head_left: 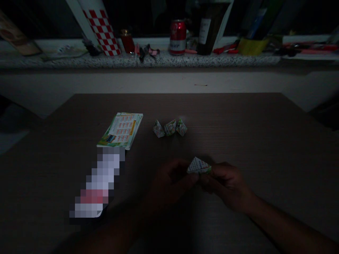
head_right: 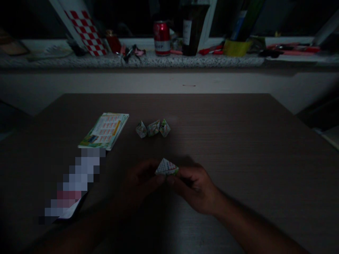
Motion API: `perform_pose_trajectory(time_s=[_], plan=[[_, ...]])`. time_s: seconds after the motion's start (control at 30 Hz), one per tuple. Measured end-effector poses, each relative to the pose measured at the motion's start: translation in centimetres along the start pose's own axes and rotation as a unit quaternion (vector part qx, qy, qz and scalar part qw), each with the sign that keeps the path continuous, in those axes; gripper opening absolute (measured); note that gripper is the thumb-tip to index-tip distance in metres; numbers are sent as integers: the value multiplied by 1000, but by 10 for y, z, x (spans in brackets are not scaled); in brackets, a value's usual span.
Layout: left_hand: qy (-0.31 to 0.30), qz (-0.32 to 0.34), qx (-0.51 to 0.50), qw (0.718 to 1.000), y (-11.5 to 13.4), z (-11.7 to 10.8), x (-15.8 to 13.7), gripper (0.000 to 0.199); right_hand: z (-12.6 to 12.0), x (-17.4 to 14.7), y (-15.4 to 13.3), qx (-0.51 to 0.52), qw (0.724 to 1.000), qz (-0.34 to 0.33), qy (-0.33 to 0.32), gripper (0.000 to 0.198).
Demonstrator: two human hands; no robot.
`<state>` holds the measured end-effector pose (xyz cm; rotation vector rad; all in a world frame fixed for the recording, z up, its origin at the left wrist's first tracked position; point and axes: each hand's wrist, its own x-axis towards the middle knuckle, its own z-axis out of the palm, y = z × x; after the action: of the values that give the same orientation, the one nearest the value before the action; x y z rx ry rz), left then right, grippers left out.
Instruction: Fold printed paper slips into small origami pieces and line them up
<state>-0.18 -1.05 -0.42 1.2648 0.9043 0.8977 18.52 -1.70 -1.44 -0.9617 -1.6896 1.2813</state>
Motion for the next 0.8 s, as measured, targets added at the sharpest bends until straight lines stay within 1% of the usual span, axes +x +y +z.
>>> perform_pose_trajectory(time_s=[0.07,0.13,0.27,0.33,0.5,0.57,0.63,0.73,0.8], plan=[[-56,-43,-21,997,-1,-1,2,28,0,1,-1,0,1000,-18,-17,33],[-88,-54,-38,994,-1,-2,3,34,0,1,-1,29,999,-22,-40,32],[-118,-47,-84,988,1,-2,3,32,2,-1,-1,125,989,31,-68,40],[-129,-55,-88,986,2,-2,2,33,2,-3,-1,146,986,52,-68,42],[-170,-96,-97,976,2,-5,1,38,3,-6,-1,144,986,41,-69,43],[-173,-115,-105,972,1,-6,1,36,3,-5,-1,151,985,33,-74,44],[-167,-128,-112,971,0,-7,1,36,3,-5,-1,164,982,39,-82,46],[-161,-115,-107,974,-1,-7,1,37,3,-4,-1,182,978,64,-83,46],[-163,-99,-98,977,-1,-6,1,40,2,-4,-1,179,978,59,-86,46]])
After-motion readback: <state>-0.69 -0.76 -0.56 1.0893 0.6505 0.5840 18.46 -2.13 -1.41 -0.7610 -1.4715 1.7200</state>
